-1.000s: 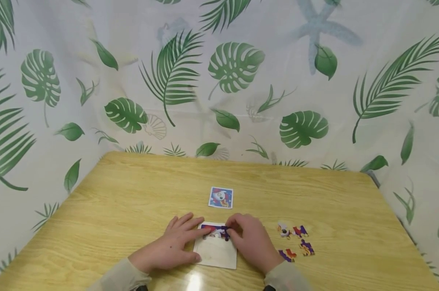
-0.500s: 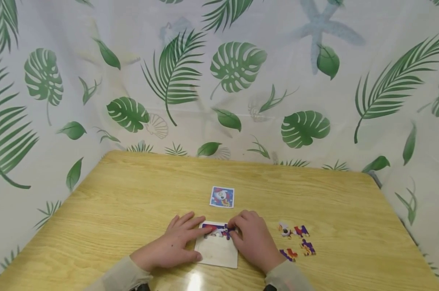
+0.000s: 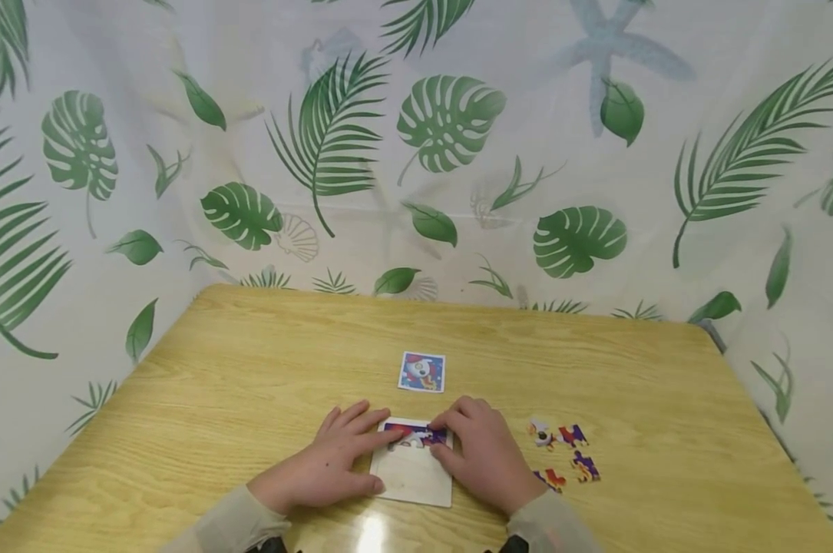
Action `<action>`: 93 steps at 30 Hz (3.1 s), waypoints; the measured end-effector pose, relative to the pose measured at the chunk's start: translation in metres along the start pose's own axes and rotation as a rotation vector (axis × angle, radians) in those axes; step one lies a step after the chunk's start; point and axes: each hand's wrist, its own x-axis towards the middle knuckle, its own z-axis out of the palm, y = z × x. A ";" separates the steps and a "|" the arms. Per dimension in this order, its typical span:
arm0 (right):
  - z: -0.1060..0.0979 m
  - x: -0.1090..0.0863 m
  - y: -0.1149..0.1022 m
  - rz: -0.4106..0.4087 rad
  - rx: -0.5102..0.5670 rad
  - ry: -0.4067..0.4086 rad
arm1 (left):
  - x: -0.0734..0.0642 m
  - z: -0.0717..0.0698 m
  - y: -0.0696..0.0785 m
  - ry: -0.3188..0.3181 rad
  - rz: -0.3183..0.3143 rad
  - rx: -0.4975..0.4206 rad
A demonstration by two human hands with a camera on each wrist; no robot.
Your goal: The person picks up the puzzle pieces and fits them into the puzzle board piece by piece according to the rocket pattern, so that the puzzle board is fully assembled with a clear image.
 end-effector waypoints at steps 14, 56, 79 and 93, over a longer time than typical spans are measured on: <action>-0.001 0.000 -0.002 -0.003 -0.020 -0.040 | -0.002 0.003 -0.003 0.005 -0.007 0.006; -0.005 0.002 0.005 -0.021 -0.052 0.022 | 0.001 0.002 -0.001 0.032 -0.026 -0.025; -0.004 0.000 -0.002 -0.145 -0.144 0.016 | -0.002 0.001 -0.002 0.019 -0.034 -0.021; -0.005 -0.003 -0.014 -0.080 -0.230 0.037 | 0.000 0.003 -0.001 0.024 -0.012 -0.021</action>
